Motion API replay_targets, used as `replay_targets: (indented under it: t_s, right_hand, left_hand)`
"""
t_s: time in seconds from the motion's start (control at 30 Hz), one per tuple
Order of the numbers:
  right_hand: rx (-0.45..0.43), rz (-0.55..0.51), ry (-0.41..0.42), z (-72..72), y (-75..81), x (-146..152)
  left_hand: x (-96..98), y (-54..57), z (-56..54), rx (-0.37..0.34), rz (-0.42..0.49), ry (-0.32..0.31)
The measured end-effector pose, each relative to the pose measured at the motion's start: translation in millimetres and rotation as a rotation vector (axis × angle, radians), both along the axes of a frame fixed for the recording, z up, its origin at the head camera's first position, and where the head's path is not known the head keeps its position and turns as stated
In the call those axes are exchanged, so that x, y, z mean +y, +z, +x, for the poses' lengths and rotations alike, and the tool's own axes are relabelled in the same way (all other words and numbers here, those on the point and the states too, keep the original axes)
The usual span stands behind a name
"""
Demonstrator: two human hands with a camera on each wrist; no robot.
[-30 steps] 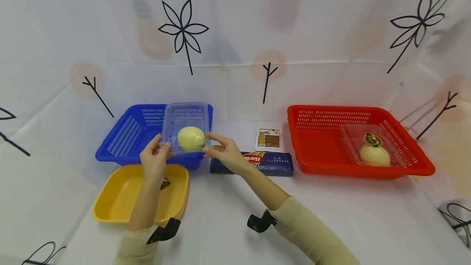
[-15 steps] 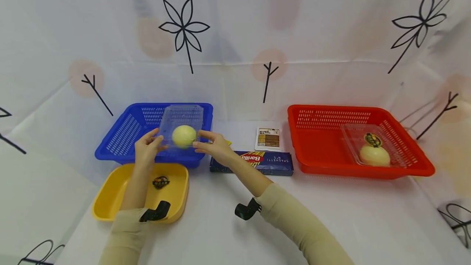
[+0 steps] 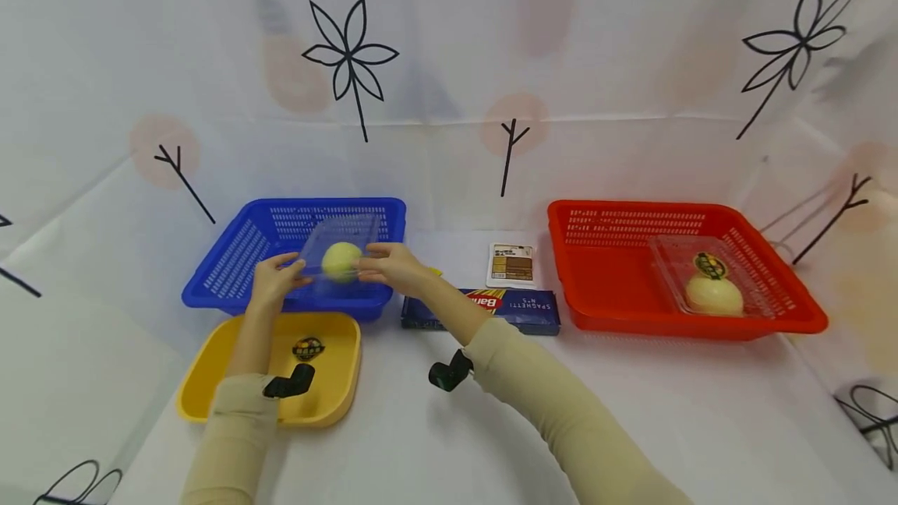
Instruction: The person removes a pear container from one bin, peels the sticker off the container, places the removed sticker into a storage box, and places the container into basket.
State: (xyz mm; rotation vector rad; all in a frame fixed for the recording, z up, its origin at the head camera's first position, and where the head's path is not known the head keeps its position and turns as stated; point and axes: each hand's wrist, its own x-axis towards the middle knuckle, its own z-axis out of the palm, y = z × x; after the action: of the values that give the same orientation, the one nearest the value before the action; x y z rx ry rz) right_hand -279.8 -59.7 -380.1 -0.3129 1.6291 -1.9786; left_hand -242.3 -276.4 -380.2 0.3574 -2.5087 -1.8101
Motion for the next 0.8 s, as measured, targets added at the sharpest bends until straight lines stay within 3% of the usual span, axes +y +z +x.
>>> replay_targets:
  t_s: [0.27, 0.5, 0.8]
  right_hand:
    - [-0.012, 0.039, 0.008, -3.0, 0.7, -12]
    - [-0.01, 0.051, -0.023, -1.8, -3.8, -20]
    - [0.006, 0.066, 0.025, -0.1, -7.3, -23]
  left_hand:
    - [-6.9, 2.5, -4.6, -0.06, -0.092, -0.019]
    - [-6.1, -1.0, -11.2, -0.044, -0.096, 0.106]
    - [-10.1, -5.3, -18.2, -0.029, -0.074, 0.234]
